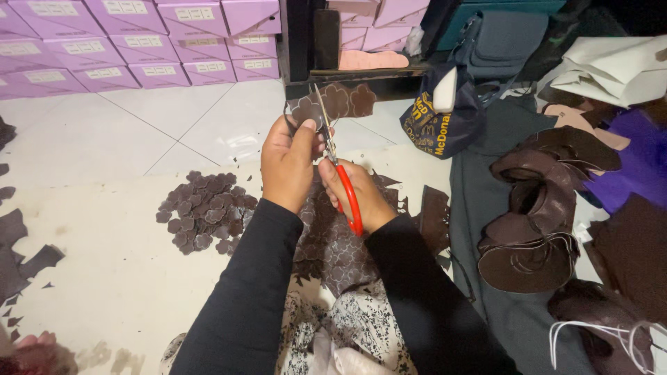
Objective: The person uses red-handled scissors to cut flower-shaped pieces from a brown patterned sheet. Cut pieces are placed in a growing pile on the floor to the left while the person continues cutting along the marked outlines.
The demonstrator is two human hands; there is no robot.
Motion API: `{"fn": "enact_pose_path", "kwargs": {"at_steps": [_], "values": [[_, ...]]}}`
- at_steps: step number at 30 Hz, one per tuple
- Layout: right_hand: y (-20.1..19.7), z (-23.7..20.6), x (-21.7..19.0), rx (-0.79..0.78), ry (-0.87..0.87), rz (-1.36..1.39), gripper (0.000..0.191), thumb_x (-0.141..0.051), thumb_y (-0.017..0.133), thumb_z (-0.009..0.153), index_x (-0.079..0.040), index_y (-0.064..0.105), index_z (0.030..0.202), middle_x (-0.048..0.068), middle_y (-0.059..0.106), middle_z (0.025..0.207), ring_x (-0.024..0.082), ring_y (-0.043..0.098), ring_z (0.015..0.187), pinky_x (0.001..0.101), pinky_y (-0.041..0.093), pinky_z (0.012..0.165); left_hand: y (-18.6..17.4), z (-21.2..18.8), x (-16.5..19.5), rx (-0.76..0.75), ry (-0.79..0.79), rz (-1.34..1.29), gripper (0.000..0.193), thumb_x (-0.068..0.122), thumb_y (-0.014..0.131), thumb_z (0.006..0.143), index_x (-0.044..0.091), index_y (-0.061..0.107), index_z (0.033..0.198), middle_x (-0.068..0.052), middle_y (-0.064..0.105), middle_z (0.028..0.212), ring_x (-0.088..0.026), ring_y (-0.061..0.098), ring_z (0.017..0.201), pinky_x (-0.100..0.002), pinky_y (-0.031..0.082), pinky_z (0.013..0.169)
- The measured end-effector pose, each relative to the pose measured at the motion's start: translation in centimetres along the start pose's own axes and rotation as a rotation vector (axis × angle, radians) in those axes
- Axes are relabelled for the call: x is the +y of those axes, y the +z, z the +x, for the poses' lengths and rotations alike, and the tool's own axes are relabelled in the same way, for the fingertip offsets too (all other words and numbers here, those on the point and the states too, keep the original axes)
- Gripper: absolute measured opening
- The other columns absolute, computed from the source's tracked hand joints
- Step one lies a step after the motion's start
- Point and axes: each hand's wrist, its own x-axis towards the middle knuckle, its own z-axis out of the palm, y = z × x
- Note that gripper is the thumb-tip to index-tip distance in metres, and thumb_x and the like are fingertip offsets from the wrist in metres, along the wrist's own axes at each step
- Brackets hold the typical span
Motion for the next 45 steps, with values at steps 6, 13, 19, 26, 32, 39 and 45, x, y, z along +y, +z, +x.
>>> {"fn": "enact_pose_path", "kwargs": {"at_steps": [6, 13, 19, 26, 32, 39, 45], "values": [[0.1, -0.5, -0.8, 0.019, 0.01, 0.028, 0.051, -0.054, 0.051, 0.103, -0.009, 0.051, 0.079, -0.003, 0.047, 0.066, 0.007, 0.045, 0.055, 0.0238, 0.038, 0.049, 0.8, 0.1, 0.4, 0.002, 0.001, -0.094, 0.008, 0.01, 0.056, 0.103, 0.003, 0.057, 0.098, -0.008, 0.071, 0.097, -0.014, 0.073, 0.089, -0.027, 0.059, 0.076], [-0.1, -0.7, -1.5, 0.017, -0.021, 0.013, 0.049, -0.052, 0.051, 0.104, -0.009, 0.052, 0.081, -0.002, 0.049, 0.065, 0.008, 0.046, 0.054, 0.0237, 0.038, 0.05, 1.2, -0.1, 1.0, -0.026, -0.001, -0.093, 0.013, 0.01, 0.055, 0.104, 0.001, 0.062, 0.11, -0.007, 0.07, 0.103, -0.016, 0.074, 0.095, -0.028, 0.058, 0.08], [-0.1, -1.2, -1.7, -0.014, -0.047, 0.016, 0.045, -0.052, 0.05, 0.104, -0.009, 0.053, 0.088, -0.001, 0.05, 0.071, 0.008, 0.048, 0.059, 0.0236, 0.041, 0.053, 1.3, -0.3, 1.1, -0.079, 0.077, -0.054, 0.013, 0.009, 0.054, 0.104, 0.002, 0.062, 0.112, -0.005, 0.071, 0.103, -0.013, 0.072, 0.094, -0.027, 0.057, 0.081], [-0.2, -1.1, -2.2, -0.029, -0.058, 0.038, 0.047, -0.052, 0.05, 0.105, -0.009, 0.051, 0.087, -0.002, 0.047, 0.07, 0.007, 0.045, 0.058, 0.0235, 0.039, 0.052, 1.2, -0.2, 1.4, -0.074, 0.084, -0.063, 0.011, 0.01, 0.055, 0.105, 0.002, 0.062, 0.11, -0.006, 0.071, 0.102, -0.015, 0.073, 0.095, -0.027, 0.056, 0.08], [-0.2, -1.2, -2.5, 0.006, -0.059, 0.005, 0.049, -0.054, 0.052, 0.103, -0.009, 0.052, 0.084, -0.002, 0.048, 0.067, 0.007, 0.046, 0.055, 0.0234, 0.038, 0.049, 1.4, -0.3, 1.7, -0.073, 0.053, -0.089, 0.011, 0.01, 0.055, 0.104, 0.003, 0.061, 0.11, -0.006, 0.071, 0.102, -0.016, 0.074, 0.095, -0.028, 0.058, 0.079], [-0.4, -2.0, -2.3, -0.024, -0.008, -0.075, 0.052, -0.058, 0.052, 0.1, -0.009, 0.052, 0.083, -0.001, 0.05, 0.067, 0.008, 0.048, 0.056, 0.0231, 0.04, 0.051, 0.7, -0.3, 2.6, -0.082, 0.031, -0.016, 0.016, 0.011, 0.054, 0.103, 0.002, 0.065, 0.111, -0.005, 0.073, 0.099, -0.014, 0.073, 0.089, -0.027, 0.058, 0.076], [-0.5, -2.6, -1.8, -0.053, -0.041, 0.0, 0.053, -0.059, 0.05, 0.102, -0.009, 0.052, 0.087, -0.001, 0.05, 0.071, 0.008, 0.048, 0.06, 0.0228, 0.041, 0.054, 1.2, -0.7, 2.2, -0.125, 0.098, 0.032, 0.017, 0.01, 0.056, 0.104, 0.001, 0.065, 0.115, -0.003, 0.071, 0.103, -0.009, 0.066, 0.089, -0.026, 0.057, 0.08]]}}
